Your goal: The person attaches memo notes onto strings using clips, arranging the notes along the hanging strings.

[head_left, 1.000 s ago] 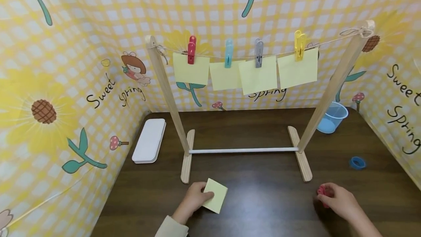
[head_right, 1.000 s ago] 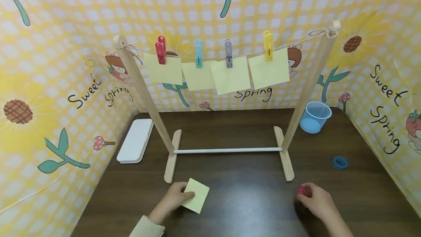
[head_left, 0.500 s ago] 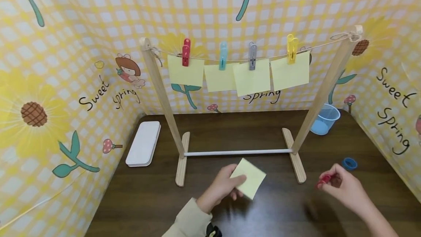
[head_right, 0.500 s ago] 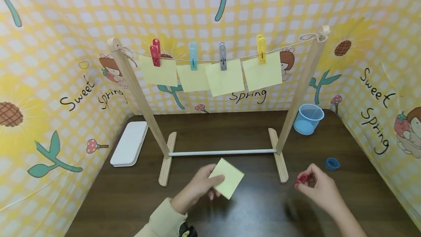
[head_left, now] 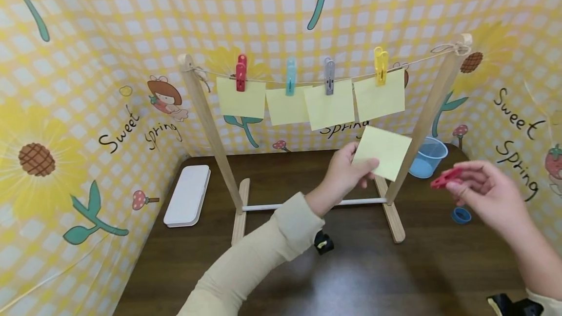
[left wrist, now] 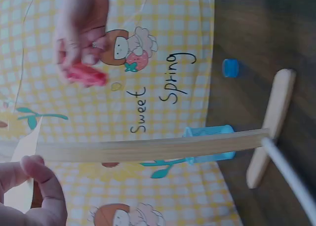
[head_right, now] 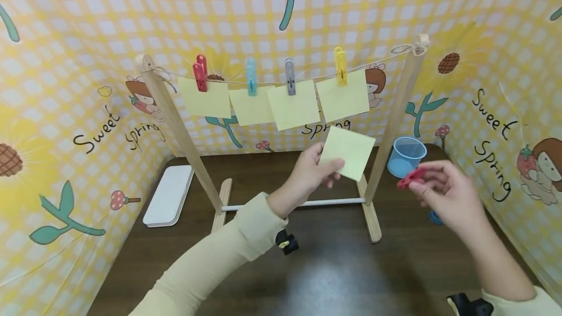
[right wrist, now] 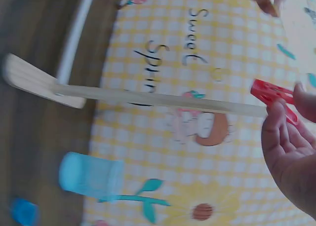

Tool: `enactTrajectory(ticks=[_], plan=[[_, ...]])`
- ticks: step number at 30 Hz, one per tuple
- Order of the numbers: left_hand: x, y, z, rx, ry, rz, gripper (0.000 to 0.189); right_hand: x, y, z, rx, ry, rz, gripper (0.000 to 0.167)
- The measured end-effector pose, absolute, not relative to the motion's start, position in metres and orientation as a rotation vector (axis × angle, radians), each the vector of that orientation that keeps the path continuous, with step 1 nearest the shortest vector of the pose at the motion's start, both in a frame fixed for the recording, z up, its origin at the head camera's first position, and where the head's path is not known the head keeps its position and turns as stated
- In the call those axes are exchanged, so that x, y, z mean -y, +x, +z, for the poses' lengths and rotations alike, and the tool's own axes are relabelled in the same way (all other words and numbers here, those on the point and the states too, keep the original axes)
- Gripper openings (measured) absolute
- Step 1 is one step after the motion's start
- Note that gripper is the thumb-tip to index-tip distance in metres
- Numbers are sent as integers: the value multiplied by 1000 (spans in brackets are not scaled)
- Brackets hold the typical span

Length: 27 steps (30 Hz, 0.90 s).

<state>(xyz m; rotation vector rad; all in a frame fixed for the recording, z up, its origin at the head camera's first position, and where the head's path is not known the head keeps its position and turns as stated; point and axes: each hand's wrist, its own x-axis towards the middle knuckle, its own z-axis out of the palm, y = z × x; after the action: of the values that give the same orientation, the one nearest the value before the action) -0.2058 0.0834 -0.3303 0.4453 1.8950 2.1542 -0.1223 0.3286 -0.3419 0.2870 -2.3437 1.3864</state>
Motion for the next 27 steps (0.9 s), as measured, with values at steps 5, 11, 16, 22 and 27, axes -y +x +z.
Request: enactTrajectory(ticks=[5,11,16,22,27], plan=[[-101,-216,-313,-1722,413,2290,17,-323,-132,-301,2149,249,1392,36],[-116,-221,-297,-1575,434,2364,19,-315,-151,-248,1788,424,1753,25],[-130,-224,-284,-1524,443,2435,13,-304,-174,-202,1684,472,1862,22],[-142,-226,-277,-1499,415,2475,14,-291,-194,-160,1888,311,1613,21],[-148,-229,-275,-1486,387,2509,16,-283,-209,-147,2020,289,1466,16]])
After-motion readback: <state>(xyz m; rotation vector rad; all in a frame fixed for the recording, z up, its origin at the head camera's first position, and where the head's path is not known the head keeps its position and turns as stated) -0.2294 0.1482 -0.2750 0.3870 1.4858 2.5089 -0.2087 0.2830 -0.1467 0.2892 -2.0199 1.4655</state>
